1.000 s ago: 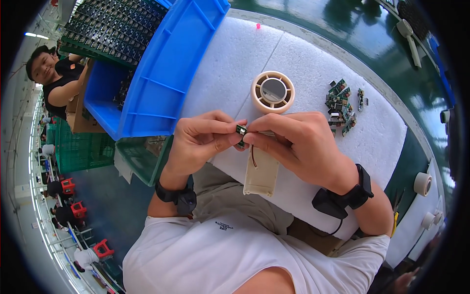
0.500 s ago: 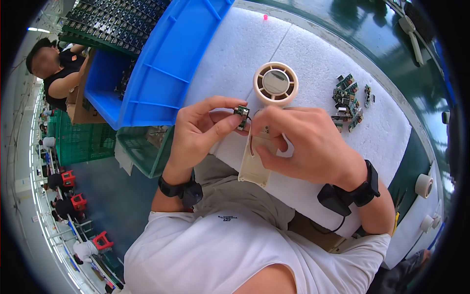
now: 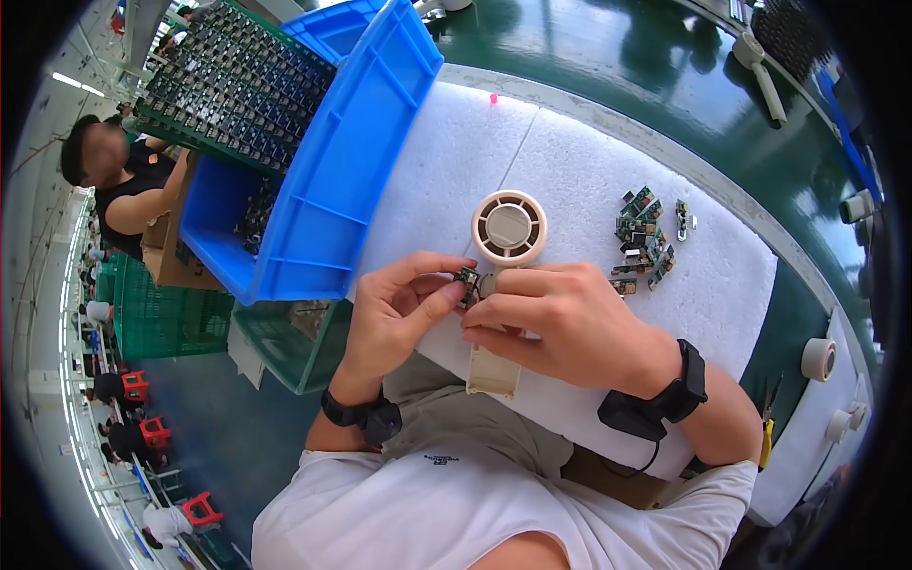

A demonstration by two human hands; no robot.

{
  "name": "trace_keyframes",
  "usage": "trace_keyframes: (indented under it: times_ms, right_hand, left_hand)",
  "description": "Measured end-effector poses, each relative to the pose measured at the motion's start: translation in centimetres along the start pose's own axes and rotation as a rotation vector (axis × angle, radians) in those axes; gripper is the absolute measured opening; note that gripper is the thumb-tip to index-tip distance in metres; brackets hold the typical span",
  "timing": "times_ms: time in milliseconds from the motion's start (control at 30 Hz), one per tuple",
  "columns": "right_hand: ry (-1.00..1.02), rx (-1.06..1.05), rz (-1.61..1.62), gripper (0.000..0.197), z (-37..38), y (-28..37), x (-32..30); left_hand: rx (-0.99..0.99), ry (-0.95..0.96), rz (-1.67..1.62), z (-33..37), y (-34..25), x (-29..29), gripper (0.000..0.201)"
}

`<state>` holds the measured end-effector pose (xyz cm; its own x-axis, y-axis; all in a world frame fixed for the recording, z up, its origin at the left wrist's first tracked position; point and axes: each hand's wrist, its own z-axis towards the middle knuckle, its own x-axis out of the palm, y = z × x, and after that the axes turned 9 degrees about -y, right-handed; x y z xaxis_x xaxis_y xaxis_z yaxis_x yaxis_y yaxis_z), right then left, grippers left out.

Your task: The person picks up a fan housing and a circuit board, connects the wires to the board by hand, and presses the board into the housing. They place the assembled unit onto a conveyor belt and repeat the process with new components.

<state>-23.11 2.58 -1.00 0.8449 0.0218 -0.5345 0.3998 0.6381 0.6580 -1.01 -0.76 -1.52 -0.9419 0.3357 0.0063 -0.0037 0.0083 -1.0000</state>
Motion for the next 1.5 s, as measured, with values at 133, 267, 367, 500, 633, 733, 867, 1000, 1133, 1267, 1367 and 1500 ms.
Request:
trace_keyframes:
  times_ms: [133,267,367,500,633,733,867,1000,1133,1267,1367,1500]
  right_hand:
    - [0.019,-0.050,-0.009,0.015,0.1,0.2,-0.2]
    - [0.062,-0.106,-0.010,0.015,0.2,-0.1,-0.6]
    - [0.046,-0.138,0.026,0.016,0.2,-0.3,-0.5]
    - [-0.091,-0.042,0.160,0.017,0.2,-0.1,-0.2]
    - [-0.111,0.205,0.228,0.016,0.4,1.0,-0.6]
    - [-0.143,0.333,0.099,0.013,0.5,1.8,-0.9]
    - [-0.224,0.350,0.042,0.011,0.5,1.5,-0.5]
    - [-0.257,0.328,0.021,0.012,0.4,1.3,-0.4]
    - [-0.229,0.214,-0.099,0.014,0.3,1.4,-0.2]
    - [-0.185,0.137,-0.170,0.014,0.4,1.4,-0.7]
    - [-0.210,0.150,-0.084,0.013,0.4,0.9,-0.6]
    - [-0.217,0.208,0.024,0.013,0.3,0.7,-0.6]
  left_hand:
    - [-0.010,0.003,0.002,0.0,0.0,-0.1,0.026]
    - [-0.032,0.017,-0.004,0.2,-0.1,-0.3,0.026]
    - [-0.046,0.007,-0.014,0.1,-0.3,-0.3,0.027]
    - [-0.025,-0.037,-0.015,-0.2,0.0,0.1,0.026]
    - [0.083,-0.112,0.003,-1.0,0.5,0.8,0.026]
    - [0.285,-0.162,0.097,-1.3,0.6,1.6,0.027]
    - [0.288,-0.146,0.100,-1.1,1.3,1.2,0.028]
    - [0.376,-0.194,0.166,-1.4,1.5,1.6,0.028]
    - [0.508,-0.245,0.335,-1.5,1.2,1.9,0.030]
    - [0.641,-0.258,0.575,-1.4,0.3,2.2,0.032]
    - [0.708,-0.210,0.657,-1.3,-0.8,2.0,0.032]
    - [0.748,-0.140,0.727,-1.1,-1.4,1.4,0.034]
